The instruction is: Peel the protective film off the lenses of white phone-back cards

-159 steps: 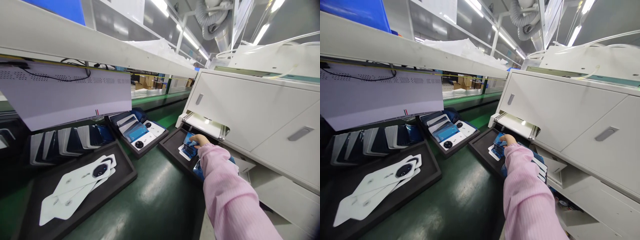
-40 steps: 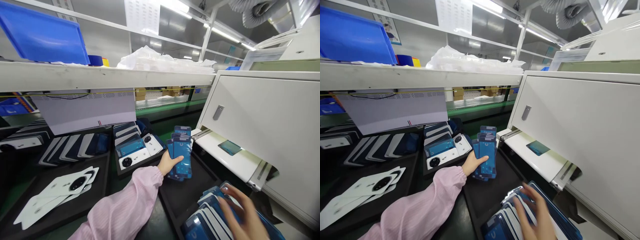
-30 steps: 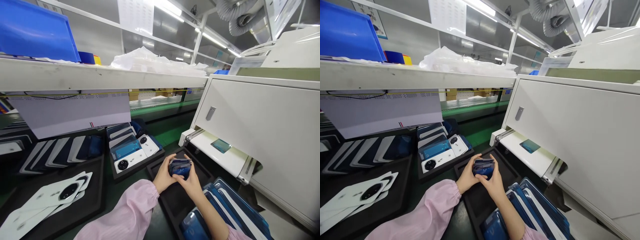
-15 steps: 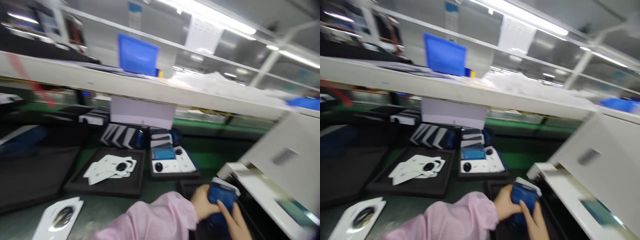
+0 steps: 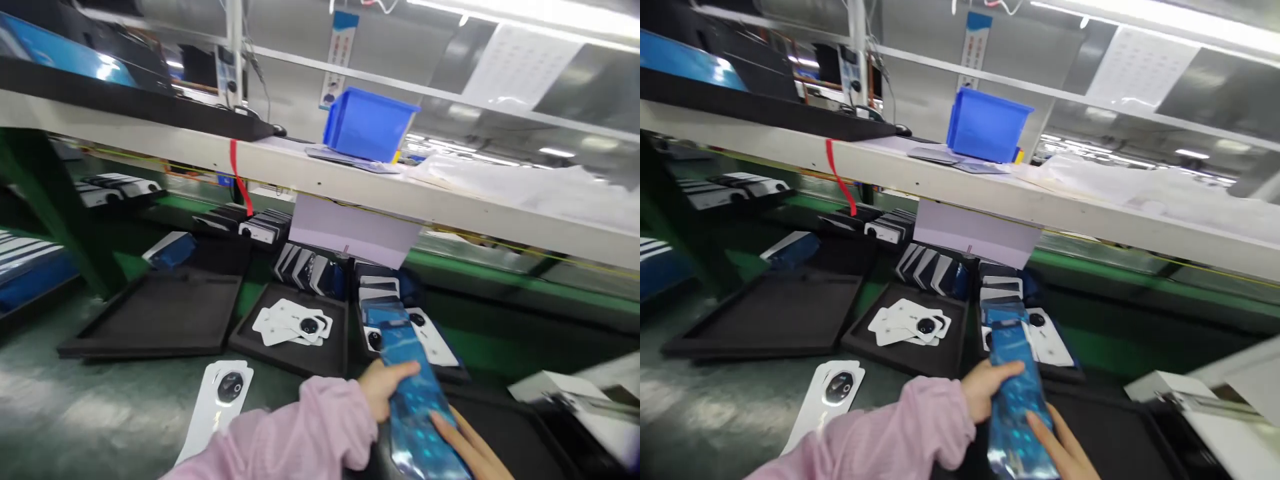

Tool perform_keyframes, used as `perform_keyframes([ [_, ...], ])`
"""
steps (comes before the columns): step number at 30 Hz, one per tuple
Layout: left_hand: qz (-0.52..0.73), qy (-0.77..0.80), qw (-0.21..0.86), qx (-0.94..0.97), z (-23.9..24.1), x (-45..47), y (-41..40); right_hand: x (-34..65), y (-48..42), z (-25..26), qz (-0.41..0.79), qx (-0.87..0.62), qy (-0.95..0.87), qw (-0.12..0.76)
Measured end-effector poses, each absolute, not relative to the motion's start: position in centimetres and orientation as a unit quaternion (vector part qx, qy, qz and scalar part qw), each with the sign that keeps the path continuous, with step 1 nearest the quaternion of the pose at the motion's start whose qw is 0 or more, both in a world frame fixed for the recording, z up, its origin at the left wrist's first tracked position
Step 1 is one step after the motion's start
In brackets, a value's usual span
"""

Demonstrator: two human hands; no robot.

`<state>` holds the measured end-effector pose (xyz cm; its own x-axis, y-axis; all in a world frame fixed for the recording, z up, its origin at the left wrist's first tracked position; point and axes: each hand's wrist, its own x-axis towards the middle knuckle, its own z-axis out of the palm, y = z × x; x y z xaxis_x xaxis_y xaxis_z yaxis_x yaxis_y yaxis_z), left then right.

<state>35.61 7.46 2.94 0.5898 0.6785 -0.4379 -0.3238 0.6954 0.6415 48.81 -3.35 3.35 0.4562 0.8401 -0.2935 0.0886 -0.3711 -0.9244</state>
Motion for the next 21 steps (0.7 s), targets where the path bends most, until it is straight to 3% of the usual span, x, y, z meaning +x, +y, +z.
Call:
perform_keyframes([
  [2, 0.33, 0.33, 0.85, 0.245, 3.3, 32.1, 8.0, 44.8, -3.2, 4.2, 0.482, -0.656, -0.295, 0.499],
  [10, 0.472, 0.319, 0.798, 0.2, 6.0, 19.6, 9.7, 30.0, 0.4, 1.3, 0.448, -0.545, -0.281, 0.65],
  [21, 0.578, 0.303, 0.739, 0.169, 3.5, -1.5, 17.6, 10.0, 13.0, -0.6, 0.46, -0.484, -0.449, 0.594],
])
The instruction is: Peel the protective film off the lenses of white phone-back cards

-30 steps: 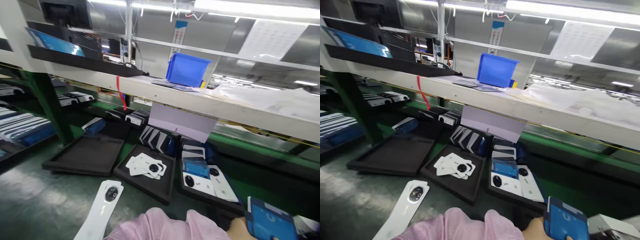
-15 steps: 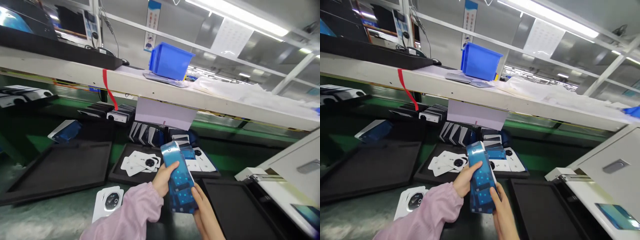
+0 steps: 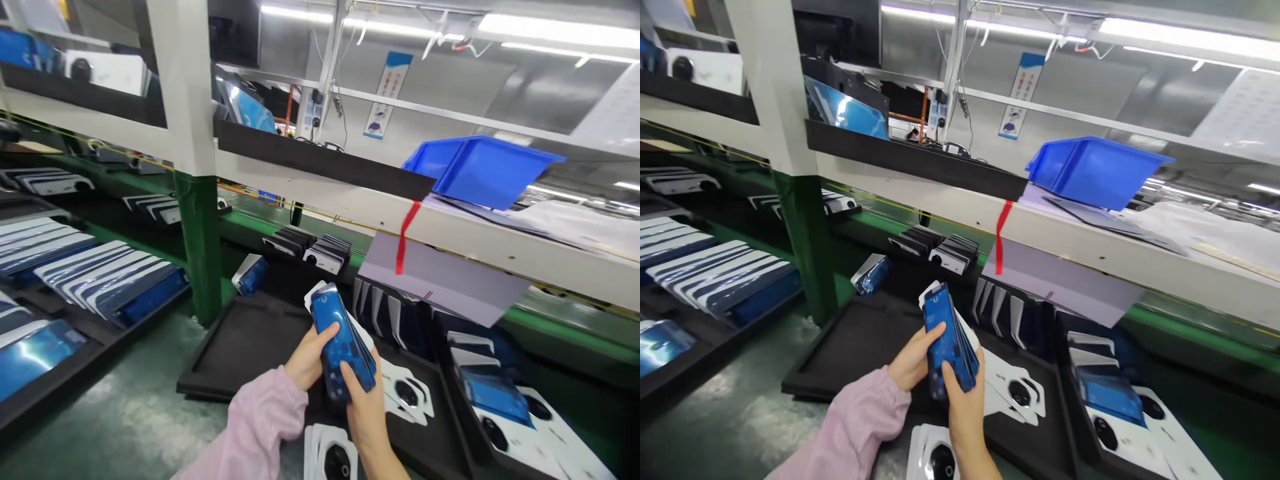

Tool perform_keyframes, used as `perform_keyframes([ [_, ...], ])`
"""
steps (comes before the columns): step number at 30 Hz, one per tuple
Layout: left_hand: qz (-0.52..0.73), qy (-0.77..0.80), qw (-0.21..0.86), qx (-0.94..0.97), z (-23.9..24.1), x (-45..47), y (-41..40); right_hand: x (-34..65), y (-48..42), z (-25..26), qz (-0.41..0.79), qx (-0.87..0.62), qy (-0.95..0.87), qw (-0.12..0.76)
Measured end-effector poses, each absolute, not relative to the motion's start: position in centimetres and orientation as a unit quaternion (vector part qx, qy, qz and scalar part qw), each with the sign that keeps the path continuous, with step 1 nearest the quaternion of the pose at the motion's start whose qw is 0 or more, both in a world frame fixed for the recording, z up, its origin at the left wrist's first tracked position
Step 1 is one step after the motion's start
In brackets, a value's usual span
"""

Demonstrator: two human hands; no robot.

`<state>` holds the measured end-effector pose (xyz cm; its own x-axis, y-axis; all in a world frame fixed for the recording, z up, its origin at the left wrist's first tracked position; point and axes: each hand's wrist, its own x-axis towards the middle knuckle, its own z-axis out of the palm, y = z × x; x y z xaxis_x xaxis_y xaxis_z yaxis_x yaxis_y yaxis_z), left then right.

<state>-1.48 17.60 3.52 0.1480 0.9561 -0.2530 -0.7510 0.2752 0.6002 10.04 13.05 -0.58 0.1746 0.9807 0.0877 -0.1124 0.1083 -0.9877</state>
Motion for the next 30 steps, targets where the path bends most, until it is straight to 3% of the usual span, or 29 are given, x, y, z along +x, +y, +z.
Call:
perform_keyframes([
  [5, 0.591, 0.343, 0.704, 0.193, 2.3, -10.1, 24.1, 0.0, 21.9, -0.4, 0.418, -0.486, -0.498, 0.584],
  [13, 0.676, 0.437, 0.546, 0.232, -2.1, -16.7, 32.0, -9.7, 32.0, -3.3, 0.341, -0.516, -0.552, 0.559],
  [21, 0.675, 0.54, 0.417, 0.281, -5.2, -18.7, 33.4, -12.9, 34.3, -6.0, 0.325, -0.457, -0.639, 0.526],
  [30, 0.653, 0.591, 0.33, 0.338, -5.0, -20.7, 33.2, -10.4, 35.8, -6.7, 0.366, -0.411, -0.734, 0.398],
])
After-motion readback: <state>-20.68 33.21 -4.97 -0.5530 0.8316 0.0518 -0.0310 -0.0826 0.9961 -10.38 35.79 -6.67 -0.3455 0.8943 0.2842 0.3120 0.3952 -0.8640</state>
